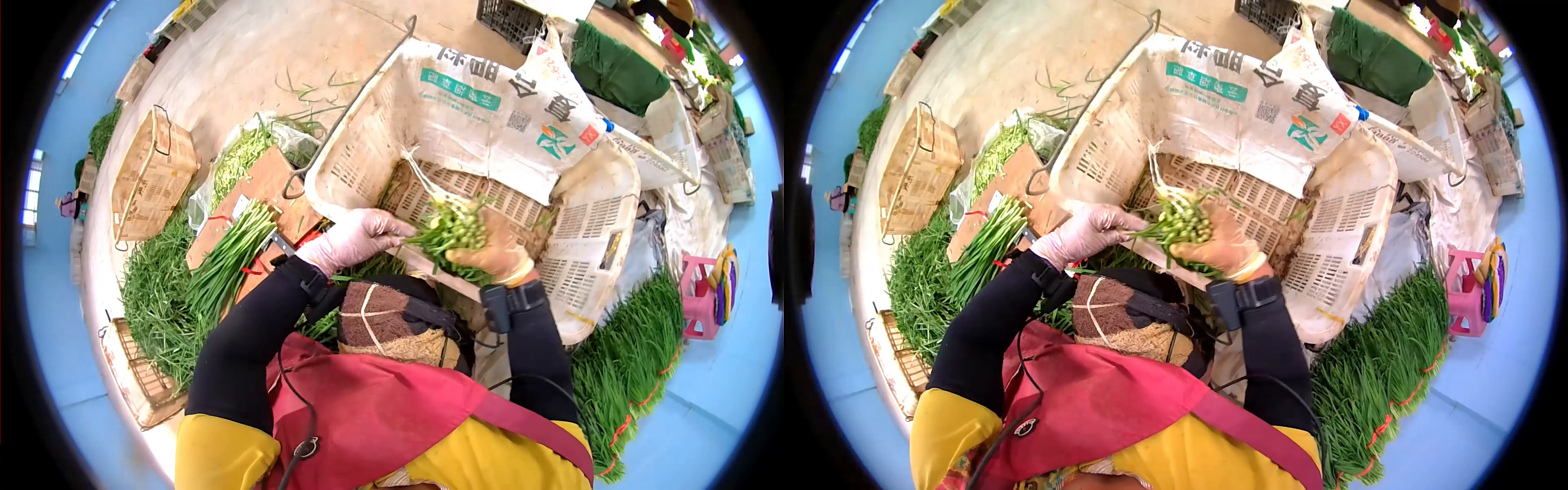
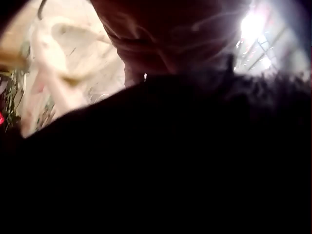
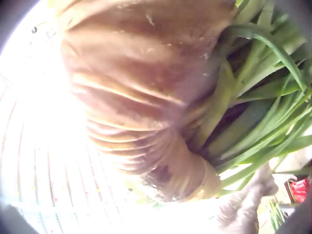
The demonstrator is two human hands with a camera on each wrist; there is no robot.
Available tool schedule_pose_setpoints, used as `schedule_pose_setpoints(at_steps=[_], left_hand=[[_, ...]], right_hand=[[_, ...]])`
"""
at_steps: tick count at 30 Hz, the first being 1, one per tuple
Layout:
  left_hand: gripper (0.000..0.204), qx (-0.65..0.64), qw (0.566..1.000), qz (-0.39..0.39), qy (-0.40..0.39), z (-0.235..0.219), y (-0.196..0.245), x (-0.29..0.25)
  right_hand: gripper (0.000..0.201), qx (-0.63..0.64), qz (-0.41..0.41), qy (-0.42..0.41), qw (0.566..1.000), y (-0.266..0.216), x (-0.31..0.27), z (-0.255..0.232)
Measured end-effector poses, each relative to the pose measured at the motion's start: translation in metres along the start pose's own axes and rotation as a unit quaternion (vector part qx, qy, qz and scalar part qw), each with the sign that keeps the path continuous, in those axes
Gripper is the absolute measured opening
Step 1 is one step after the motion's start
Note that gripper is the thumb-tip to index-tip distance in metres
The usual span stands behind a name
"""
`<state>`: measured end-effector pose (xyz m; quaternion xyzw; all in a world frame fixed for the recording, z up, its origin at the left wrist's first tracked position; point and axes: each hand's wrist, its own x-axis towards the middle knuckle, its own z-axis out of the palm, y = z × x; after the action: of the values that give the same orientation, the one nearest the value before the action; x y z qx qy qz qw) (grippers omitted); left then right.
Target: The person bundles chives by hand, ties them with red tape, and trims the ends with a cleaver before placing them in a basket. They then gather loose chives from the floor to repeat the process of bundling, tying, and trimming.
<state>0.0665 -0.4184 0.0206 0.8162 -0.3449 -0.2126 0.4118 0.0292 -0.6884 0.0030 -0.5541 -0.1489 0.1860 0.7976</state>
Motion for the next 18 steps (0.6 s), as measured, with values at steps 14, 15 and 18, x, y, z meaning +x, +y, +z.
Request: schedule_pose_setpoints(at_steps=[14, 15, 18], left_hand=[[0.066, -0.318, 0.939, 0.092, 0.09, -0.068, 0.16, 0.045], [0.068, -0.291, 0.949, 0.083, 0.085, -0.076, 0.165, 0.046], [0.067, -0.208, 0.969, 0.101, 0.089, -0.115, 0.193, 0.034]], right_hand=[[0.058, 0.039, -0.265, 0.185, 0.946, -0.099, 0.047, 0.03], [0.059, 0.054, -0.309, 0.199, 0.929, -0.101, 0.049, 0.027], [0.06, 0.132, -0.377, 0.179, 0.899, -0.119, 0.046, 0.02]])
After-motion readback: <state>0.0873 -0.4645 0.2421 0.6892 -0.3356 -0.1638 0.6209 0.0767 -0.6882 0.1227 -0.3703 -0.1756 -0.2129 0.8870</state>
